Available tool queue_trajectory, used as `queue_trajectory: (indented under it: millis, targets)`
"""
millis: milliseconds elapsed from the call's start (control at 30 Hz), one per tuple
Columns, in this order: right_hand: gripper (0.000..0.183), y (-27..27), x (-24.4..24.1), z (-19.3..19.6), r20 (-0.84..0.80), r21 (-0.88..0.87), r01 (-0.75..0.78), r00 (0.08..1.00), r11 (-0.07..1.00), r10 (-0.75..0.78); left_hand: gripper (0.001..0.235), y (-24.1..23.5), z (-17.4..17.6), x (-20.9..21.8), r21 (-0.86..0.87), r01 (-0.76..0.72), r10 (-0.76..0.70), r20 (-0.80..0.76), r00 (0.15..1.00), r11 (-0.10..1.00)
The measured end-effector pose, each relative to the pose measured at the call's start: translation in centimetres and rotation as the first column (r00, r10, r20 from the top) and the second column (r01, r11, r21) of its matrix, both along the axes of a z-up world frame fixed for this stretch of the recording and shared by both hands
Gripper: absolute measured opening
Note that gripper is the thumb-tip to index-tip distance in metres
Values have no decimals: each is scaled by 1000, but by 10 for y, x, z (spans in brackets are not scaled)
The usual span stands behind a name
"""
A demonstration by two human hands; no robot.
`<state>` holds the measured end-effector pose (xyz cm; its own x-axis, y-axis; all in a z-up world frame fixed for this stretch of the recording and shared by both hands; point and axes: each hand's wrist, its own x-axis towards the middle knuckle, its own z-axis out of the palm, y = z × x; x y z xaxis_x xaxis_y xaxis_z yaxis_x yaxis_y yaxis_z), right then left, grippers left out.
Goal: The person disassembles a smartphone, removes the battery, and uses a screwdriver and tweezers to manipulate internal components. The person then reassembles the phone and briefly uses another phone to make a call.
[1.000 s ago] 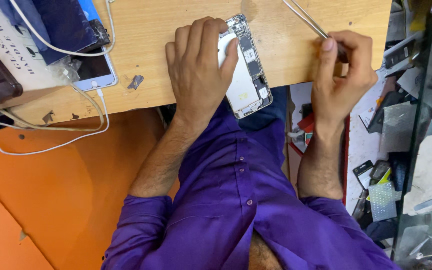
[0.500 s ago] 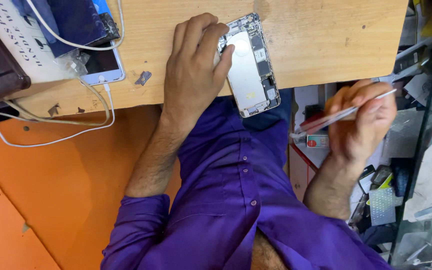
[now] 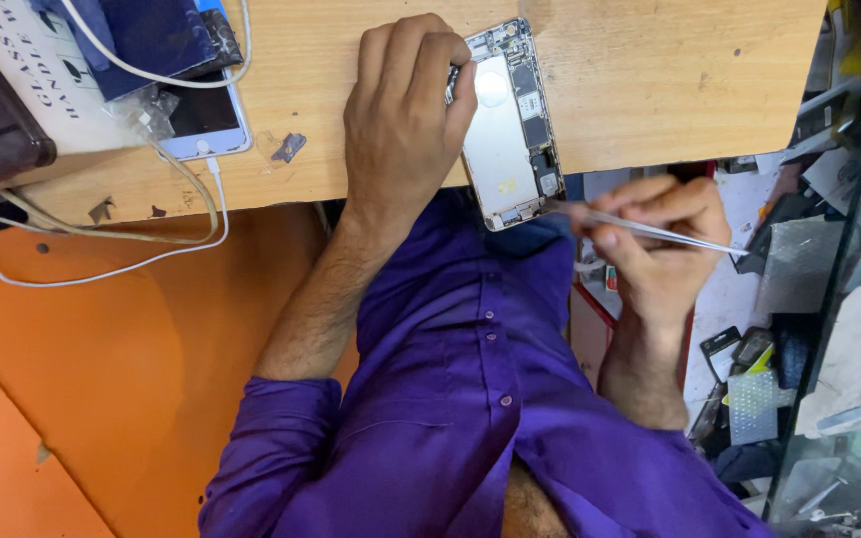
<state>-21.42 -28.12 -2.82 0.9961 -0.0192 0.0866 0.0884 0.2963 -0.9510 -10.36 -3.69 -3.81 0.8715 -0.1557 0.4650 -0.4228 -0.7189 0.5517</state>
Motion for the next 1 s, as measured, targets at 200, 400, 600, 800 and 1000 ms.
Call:
queue_trajectory:
  millis: [200, 400, 600, 800, 1000]
  targets:
    - [25, 55, 47, 4, 348, -652, 287, 936, 702, -60, 25, 0, 1, 0, 32, -12, 11, 29, 1000, 999]
    - [21, 80, 53, 20, 400, -852, 327, 910, 409, 105, 26, -2, -1, 0, 77, -38, 33, 61, 998, 996]
    - [21, 75, 56, 17, 383, -885, 299, 903, 358, 194, 23, -1, -5, 1, 92, -40, 34, 64, 997, 995]
    - [20, 82, 61, 10, 455, -842, 381, 882, 381, 122, 24, -1, -4, 0, 95, -43, 36, 75, 997, 995]
    - [20, 85, 62, 8, 473, -839, 405, 873, 362, 118, 24, 1, -1, -1, 68, -16, 13, 47, 999, 998]
